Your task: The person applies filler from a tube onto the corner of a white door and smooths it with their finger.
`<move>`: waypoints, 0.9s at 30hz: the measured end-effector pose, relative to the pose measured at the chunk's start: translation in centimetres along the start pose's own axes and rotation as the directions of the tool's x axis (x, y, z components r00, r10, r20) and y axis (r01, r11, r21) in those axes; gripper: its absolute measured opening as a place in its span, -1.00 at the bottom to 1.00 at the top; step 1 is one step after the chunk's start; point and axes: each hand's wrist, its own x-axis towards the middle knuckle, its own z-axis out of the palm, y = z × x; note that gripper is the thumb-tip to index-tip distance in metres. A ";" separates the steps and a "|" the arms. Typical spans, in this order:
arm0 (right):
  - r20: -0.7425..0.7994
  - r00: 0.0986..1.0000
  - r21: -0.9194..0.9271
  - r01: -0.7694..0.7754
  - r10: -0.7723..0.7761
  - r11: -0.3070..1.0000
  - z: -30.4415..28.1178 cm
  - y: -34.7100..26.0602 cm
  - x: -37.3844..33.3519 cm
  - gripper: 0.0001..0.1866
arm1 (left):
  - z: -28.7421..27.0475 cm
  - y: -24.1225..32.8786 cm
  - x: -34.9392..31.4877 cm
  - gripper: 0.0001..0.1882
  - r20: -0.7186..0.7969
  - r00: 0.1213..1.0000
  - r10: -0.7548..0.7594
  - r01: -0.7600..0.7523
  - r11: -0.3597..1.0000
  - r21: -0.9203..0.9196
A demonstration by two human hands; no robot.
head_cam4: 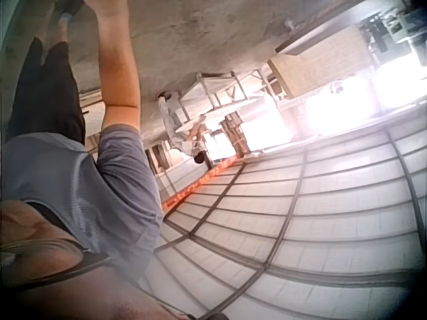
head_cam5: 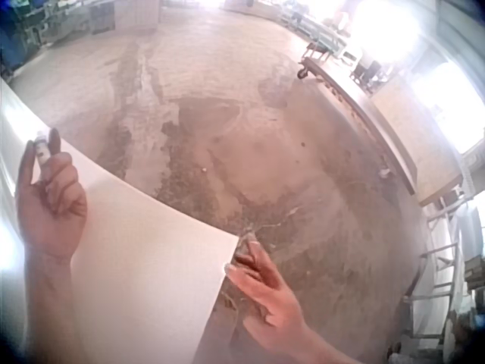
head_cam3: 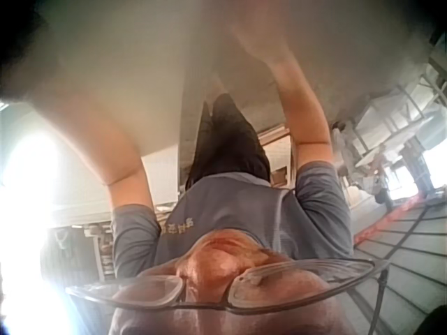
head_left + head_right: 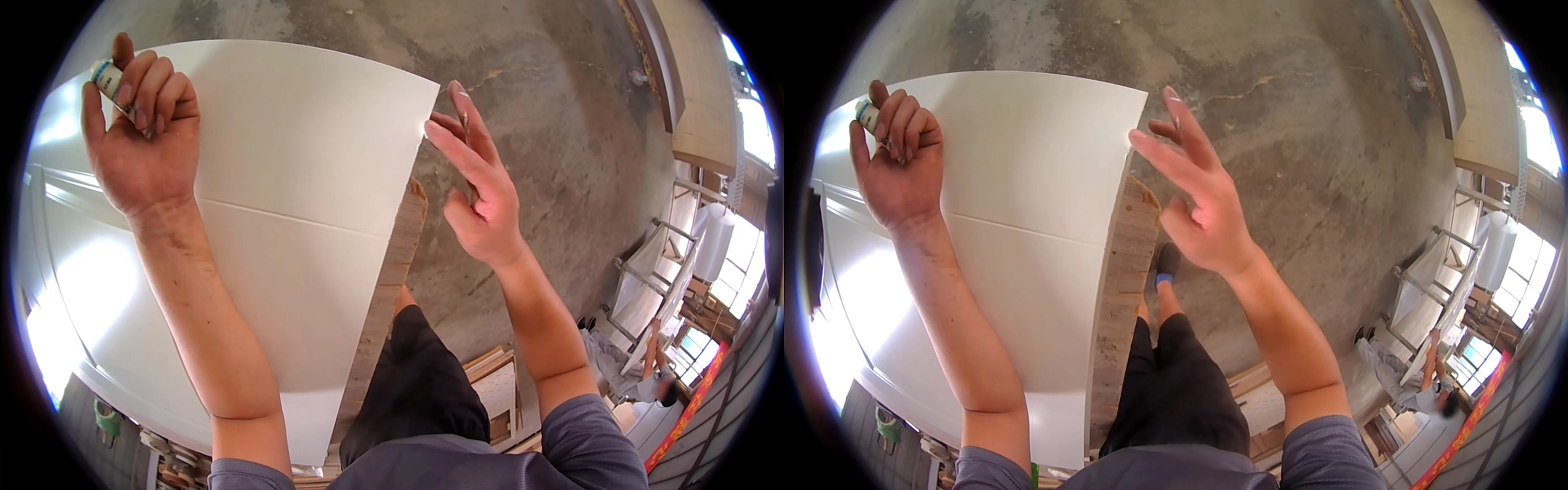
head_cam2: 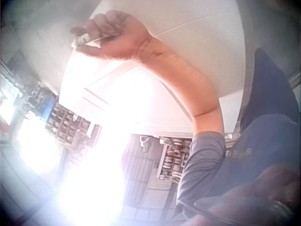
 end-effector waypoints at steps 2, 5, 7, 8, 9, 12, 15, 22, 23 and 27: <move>0.011 1.000 -0.018 -0.021 0.021 1.000 0.0 0.1 -0.3 -0.12 | -0.1 0.1 0.0 -0.56 -0.005 1.000 0.004 -0.003 1.000 0.008; 0.004 1.000 -0.048 -0.030 0.030 0.998 -1.1 0.6 -0.7 -0.12 | 0.0 -0.1 0.1 -0.56 -0.007 1.000 -0.004 0.003 1.000 -0.011; -0.016 1.000 -0.065 -0.018 0.017 0.998 -1.1 0.5 -0.3 -0.13 | 0.1 0.0 0.1 -0.56 -0.005 1.000 -0.008 0.008 1.000 -0.010; -0.029 1.000 -0.079 -0.005 0.003 0.997 -1.2 0.3 0.3 -0.13 | 0.1 0.1 0.1 -0.56 -0.002 1.000 -0.006 0.006 1.000 -0.003; -0.041 0.999 -0.099 0.005 -0.010 0.995 -1.2 0.0 0.7 -0.14 | 0.1 0.0 0.1 -0.56 0.003 1.000 -0.007 0.007 1.000 -0.001; -0.013 1.000 -0.078 0.015 -0.016 0.997 -0.8 0.4 1.2 -0.13 | 0.1 -0.1 0.0 -0.56 -0.018 1.000 0.016 -0.015 1.000 0.022; 0.009 1.000 -0.096 0.009 -0.008 0.995 -0.8 0.3 0.6 -0.13 | 0.0 -0.1 0.0 -0.56 -0.022 1.000 0.014 -0.014 1.000 0.011; -0.006 0.999 -0.106 0.047 -0.048 0.993 -0.9 0.3 0.4 -0.10 | 0.1 -0.1 0.1 -0.56 -0.012 1.000 0.002 -0.002 1.000 0.010; 0.002 1.000 -0.090 0.030 -0.030 0.995 -0.5 0.2 0.5 -0.10 | -0.2 0.2 0.0 -0.55 -0.004 1.000 0.001 -0.001 1.000 0.021; 0.017 1.000 -0.089 0.006 -0.005 0.996 0.0 0.7 -0.8 -0.10 | -0.4 0.3 0.0 -0.54 0.008 1.000 -0.013 0.013 1.000 0.013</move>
